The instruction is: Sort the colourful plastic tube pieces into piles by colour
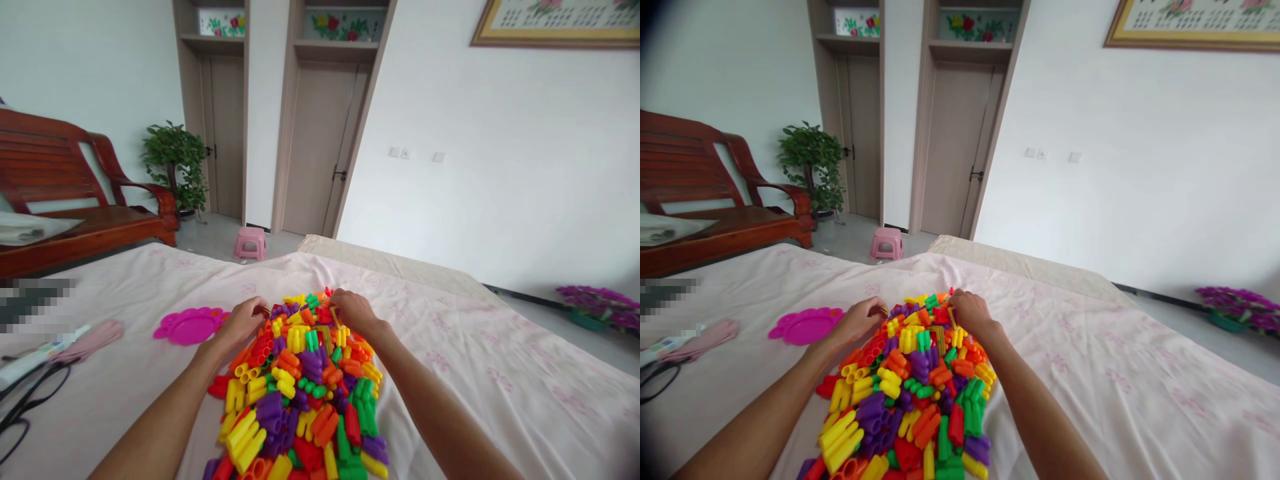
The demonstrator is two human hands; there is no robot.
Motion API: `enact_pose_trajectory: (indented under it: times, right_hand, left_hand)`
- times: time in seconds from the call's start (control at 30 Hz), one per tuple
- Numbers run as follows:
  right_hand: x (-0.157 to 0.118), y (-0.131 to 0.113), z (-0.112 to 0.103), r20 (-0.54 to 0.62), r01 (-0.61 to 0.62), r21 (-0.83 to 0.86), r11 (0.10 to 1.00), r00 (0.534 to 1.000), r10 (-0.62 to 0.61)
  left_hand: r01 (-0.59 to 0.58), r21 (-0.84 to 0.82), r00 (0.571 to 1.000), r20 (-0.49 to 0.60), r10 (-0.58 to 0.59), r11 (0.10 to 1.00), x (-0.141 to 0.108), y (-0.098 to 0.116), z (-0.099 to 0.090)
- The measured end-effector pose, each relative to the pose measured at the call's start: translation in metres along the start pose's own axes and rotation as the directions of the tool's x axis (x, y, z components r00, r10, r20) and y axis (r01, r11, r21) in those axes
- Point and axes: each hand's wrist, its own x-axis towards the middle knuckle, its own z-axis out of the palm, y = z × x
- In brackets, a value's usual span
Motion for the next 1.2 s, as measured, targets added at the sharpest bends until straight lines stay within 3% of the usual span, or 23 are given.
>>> enact_pose_trajectory:
  times: [0.13,0.23,0.3,0.37,0.43,0.47,0.6,0.77,0.87,0.93,1.03,1.13,1.2]
  right_hand:
    - [-0.005,0.013,-0.005,-0.081,-0.024,0.042,0.999,0.996,0.028]
    - [-0.017,0.02,-0.014,-0.17,-0.064,0.325,0.943,0.977,0.125]
    - [-0.027,0.019,-0.02,-0.088,-0.059,0.598,0.799,0.986,0.139]
    - [-0.036,0.014,-0.021,0.038,-0.071,0.811,0.58,0.997,0.068]
    - [-0.043,0.005,-0.017,0.121,-0.109,0.899,0.424,0.993,-0.003]
    - [-0.045,0.0,-0.013,0.147,-0.128,0.908,0.398,0.989,-0.016]
    - [-0.045,-0.018,0.004,0.16,-0.167,0.849,0.502,0.985,0.057]
    - [-0.04,-0.035,0.006,0.081,-0.096,0.755,0.648,0.995,0.053]
    - [-0.04,-0.043,0.006,0.072,-0.109,0.752,0.65,0.994,0.083]
    - [-0.04,-0.045,0.005,0.077,-0.144,0.803,0.578,0.987,0.14]
    - [-0.037,-0.046,0.0,0.065,-0.145,0.917,0.372,0.974,0.218]
    - [-0.029,-0.048,-0.009,0.072,-0.12,0.98,0.159,0.958,0.278]
    - [-0.021,-0.052,-0.015,0.088,-0.115,0.99,0.081,0.954,0.287]
  left_hand:
    - [0.05,-0.099,0.999,0.015,-0.048,0.994,0.014,-0.002,0.007]
    - [0.113,-0.146,0.992,0.078,-0.103,0.983,0.033,-0.002,0.013]
    - [0.156,-0.174,0.982,0.131,-0.134,0.972,0.046,0.0,0.015]
    - [0.198,-0.205,0.967,0.2,-0.157,0.959,0.057,0.004,0.015]
    - [0.24,-0.224,0.945,0.277,-0.174,0.945,0.065,0.007,0.014]
    - [0.26,-0.23,0.932,0.312,-0.182,0.938,0.067,0.009,0.014]
    - [0.331,-0.247,0.887,0.41,-0.211,0.911,0.071,0.014,0.015]
    - [0.364,-0.252,0.849,0.485,-0.209,0.897,0.069,0.018,0.025]
    - [0.366,-0.248,0.843,0.496,-0.207,0.897,0.067,0.018,0.029]
    - [0.379,-0.247,0.839,0.498,-0.219,0.892,0.066,0.016,0.029]
    - [0.403,-0.272,0.839,0.491,-0.234,0.874,0.061,0.014,0.026]
    - [0.41,-0.366,0.866,0.444,-0.231,0.835,0.054,0.016,0.017]
    - [0.393,-0.462,0.894,0.393,-0.214,0.795,0.049,0.021,0.009]
